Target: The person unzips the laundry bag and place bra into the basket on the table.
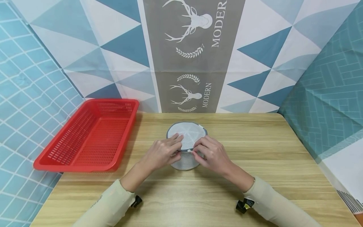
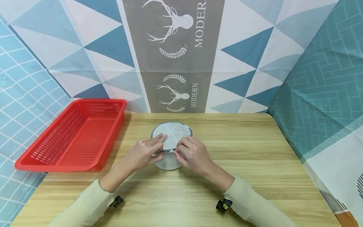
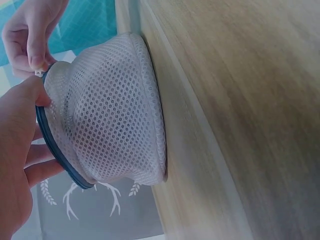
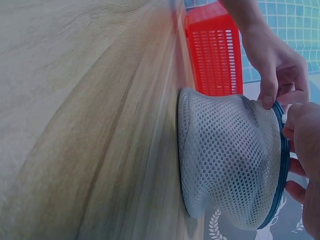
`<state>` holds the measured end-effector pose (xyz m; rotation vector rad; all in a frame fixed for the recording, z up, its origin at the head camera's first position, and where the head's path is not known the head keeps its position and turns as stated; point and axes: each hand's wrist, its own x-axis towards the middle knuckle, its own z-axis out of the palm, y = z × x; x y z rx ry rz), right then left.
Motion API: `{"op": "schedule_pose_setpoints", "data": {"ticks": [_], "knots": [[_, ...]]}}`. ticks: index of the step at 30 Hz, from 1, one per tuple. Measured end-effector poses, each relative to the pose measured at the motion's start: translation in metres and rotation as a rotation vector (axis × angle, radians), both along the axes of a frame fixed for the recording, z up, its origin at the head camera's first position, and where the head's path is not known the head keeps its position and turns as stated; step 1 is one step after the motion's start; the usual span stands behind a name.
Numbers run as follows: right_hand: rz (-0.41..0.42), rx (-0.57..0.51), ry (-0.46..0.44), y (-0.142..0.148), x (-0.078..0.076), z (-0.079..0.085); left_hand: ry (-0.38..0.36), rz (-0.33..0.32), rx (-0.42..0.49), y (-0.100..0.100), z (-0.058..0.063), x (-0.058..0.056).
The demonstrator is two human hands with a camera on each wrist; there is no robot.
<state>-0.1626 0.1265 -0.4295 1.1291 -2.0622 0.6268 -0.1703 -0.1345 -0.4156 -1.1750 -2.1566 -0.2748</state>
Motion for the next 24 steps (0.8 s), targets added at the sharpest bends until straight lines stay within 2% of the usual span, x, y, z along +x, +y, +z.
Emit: {"op": "schedule_pose_setpoints", "data": {"ticks": [11, 18, 24], "knots": [[-0.002, -0.003, -0.023, -0.0018, 0.0005, 0.0034, 0.060, 0.046, 0.012, 0.0009, 0.0014, -0.0009], [0.015, -0.016, 0.015, -0.0042, -0.0015, 0.0025, 0.018, 0.051, -0.041, 0.0022, 0.0048, 0.0019], [0.015, -0.006, -0.001, -0.0043, 0.0001, 0.0027, -0.008, 0.050, -0.052, 0.0015, 0.0042, 0.0027]]}}
